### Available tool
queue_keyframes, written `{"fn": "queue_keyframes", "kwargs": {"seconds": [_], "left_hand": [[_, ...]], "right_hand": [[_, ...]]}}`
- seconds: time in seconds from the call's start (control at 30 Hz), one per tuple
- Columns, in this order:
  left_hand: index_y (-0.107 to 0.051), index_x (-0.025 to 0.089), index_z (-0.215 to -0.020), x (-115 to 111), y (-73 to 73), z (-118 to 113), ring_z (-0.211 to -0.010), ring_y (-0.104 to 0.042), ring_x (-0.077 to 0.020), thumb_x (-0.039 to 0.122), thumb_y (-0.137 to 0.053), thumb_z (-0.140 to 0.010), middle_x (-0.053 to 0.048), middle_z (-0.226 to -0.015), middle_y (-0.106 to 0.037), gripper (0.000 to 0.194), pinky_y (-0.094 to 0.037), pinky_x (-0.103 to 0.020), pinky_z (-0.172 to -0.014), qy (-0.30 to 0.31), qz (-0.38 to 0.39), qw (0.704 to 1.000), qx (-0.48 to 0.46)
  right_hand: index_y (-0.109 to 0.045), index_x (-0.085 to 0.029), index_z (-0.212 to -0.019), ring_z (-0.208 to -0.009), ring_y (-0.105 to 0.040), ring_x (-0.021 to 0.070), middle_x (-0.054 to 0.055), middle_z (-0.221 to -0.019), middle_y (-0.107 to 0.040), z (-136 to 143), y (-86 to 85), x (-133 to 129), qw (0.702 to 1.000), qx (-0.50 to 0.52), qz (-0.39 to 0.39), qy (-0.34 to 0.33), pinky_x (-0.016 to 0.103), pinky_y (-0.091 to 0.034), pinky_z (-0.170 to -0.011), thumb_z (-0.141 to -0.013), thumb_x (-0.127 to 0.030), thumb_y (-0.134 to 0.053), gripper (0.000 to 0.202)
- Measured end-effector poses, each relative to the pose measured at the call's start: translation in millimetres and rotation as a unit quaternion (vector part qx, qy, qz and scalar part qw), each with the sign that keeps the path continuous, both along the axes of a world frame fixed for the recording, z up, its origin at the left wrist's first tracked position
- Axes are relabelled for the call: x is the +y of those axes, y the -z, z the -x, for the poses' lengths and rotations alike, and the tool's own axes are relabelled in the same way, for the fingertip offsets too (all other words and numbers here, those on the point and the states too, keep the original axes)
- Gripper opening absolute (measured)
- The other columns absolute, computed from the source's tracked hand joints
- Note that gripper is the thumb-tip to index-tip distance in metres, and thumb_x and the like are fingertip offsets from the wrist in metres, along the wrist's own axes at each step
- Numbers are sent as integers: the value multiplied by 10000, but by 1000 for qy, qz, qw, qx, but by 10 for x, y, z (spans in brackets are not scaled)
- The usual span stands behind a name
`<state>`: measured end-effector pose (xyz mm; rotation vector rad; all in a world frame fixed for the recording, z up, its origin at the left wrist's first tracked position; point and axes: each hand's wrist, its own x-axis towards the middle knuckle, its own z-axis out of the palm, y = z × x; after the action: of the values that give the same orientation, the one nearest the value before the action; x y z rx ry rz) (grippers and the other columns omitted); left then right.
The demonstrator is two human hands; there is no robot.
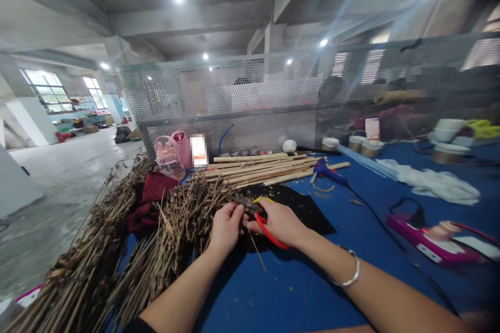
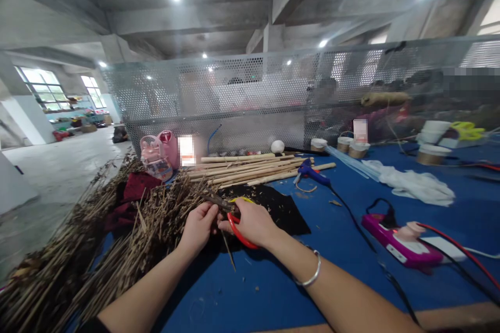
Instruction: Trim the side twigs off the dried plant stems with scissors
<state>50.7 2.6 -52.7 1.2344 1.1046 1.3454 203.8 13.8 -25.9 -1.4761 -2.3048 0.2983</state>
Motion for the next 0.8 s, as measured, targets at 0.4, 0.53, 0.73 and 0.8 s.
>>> {"fn": "queue_keyframes", "kwargs": {"seconds": [0.4, 0.53, 0.73, 0.8], "left_hand": [[-557, 119, -712, 33, -13, 20, -417, -484, -64, 380, -555, -713, 16, -547, -539, 262, -367, -156, -366, -4, 0, 999, -34], [-557, 113, -660, 46, -30, 31, -385, -462, -53, 377, -568, -700, 10, -528, -552, 267, -356, -159, -369, -6, 8, 1000, -30], [-598, 127, -729, -51, -93, -12, -457, -515, -77, 427, -561, -695, -5, -592, -589, 304, -387, -165, -394, 6, 32, 999, -6], [-612, 135, -780, -101, -108, -41, -478, -537, -88, 405, -563, -692, -11, -594, -597, 288, -359, -151, -376, 54, 67, 996, 28]], "right_hand": [[-491, -209, -876, -705, -571, 168, 29, -817, -616, -23, -36, 0, 999, -8, 24, -29, 226, -319, -565, -671, -585, -550, 432], [-499, -205, -868, -709, -559, 165, 29, -804, -607, -21, -52, -2, 999, -2, 32, -37, 228, -326, -576, -668, -575, -562, 425], [-505, -208, -821, -652, -549, 151, 16, -740, -608, -27, -22, 44, 1000, 10, 13, -5, 221, -305, -546, -716, -547, -526, 355], [-500, -204, -819, -632, -543, 148, 15, -721, -601, -40, -15, 58, 1000, 14, 4, 6, 220, -297, -536, -731, -544, -504, 351]]}}
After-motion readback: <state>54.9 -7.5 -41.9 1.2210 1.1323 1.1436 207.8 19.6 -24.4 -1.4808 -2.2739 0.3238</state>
